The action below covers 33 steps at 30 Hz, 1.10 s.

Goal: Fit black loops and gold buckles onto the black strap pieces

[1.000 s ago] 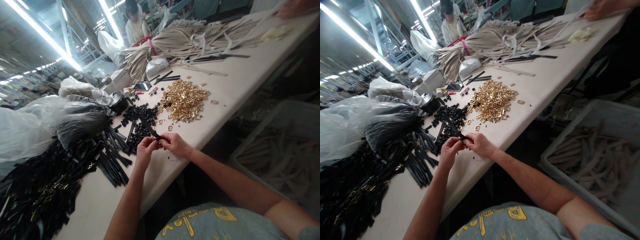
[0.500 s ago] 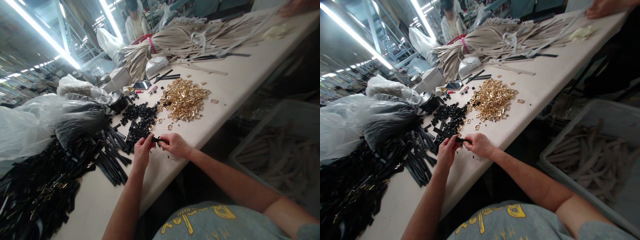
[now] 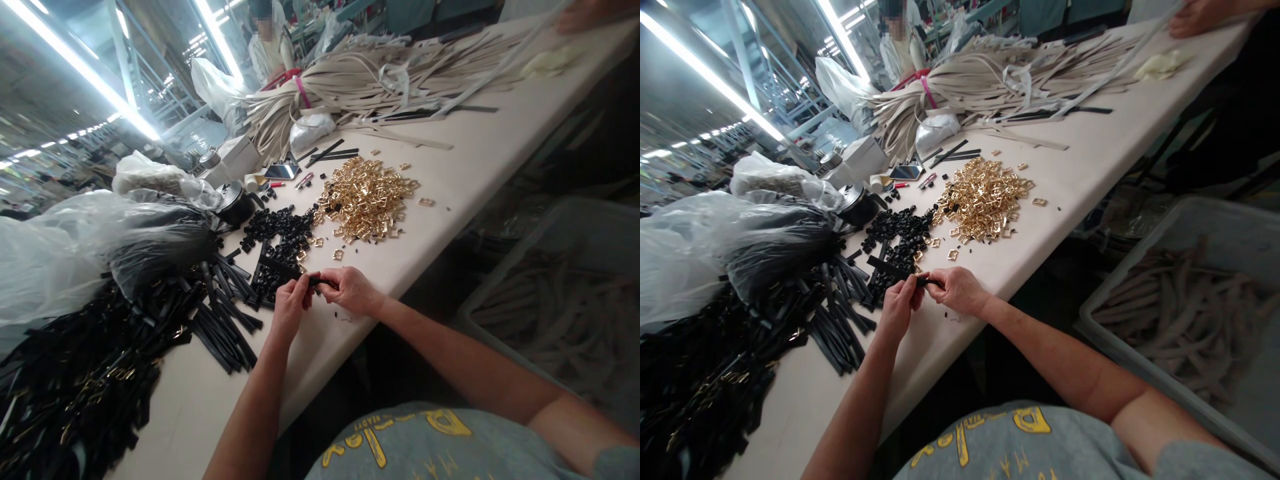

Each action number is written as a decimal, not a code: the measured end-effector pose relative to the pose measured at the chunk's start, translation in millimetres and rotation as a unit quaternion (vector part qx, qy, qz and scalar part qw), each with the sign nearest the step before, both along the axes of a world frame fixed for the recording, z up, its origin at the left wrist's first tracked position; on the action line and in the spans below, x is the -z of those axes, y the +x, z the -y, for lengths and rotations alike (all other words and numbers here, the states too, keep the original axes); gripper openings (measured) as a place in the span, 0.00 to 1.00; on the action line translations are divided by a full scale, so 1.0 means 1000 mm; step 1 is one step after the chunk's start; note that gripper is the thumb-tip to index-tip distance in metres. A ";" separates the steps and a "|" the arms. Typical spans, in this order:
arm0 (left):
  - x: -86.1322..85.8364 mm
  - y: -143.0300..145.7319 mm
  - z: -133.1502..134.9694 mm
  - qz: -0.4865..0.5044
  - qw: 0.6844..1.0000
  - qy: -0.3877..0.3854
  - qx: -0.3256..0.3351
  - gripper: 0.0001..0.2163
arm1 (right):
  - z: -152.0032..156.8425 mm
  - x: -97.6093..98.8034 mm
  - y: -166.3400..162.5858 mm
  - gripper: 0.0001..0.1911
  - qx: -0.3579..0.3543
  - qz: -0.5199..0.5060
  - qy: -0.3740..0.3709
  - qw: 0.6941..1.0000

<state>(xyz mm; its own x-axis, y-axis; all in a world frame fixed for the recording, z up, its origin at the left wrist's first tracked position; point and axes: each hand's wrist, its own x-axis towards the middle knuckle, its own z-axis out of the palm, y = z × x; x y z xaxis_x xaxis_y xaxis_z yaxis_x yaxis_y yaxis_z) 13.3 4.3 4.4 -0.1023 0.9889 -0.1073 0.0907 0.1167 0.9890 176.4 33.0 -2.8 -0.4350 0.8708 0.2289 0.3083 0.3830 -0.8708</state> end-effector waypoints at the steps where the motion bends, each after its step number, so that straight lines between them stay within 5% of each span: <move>1: -0.001 0.001 0.000 -0.011 1.000 0.005 0.000 0.23 | 0.000 0.000 0.000 0.10 -0.003 0.000 0.000 1.000; 12: 0.001 -0.002 0.000 0.031 0.999 0.016 -0.034 0.20 | 0.001 -0.005 0.000 0.08 0.017 0.041 -0.003 0.999; 20: 0.014 -0.007 -0.006 0.002 0.999 -0.006 0.041 0.09 | -0.005 0.006 0.011 0.14 -0.103 -0.016 -0.082 0.991; 26: 0.027 -0.004 -0.009 0.018 0.999 0.027 0.025 0.09 | -0.006 0.009 0.012 0.19 -0.131 -0.105 -0.134 0.977; 33: -0.003 0.017 0.004 0.042 0.997 0.063 0.007 0.09 | -0.001 0.003 0.014 0.24 -0.132 -0.130 -0.170 0.968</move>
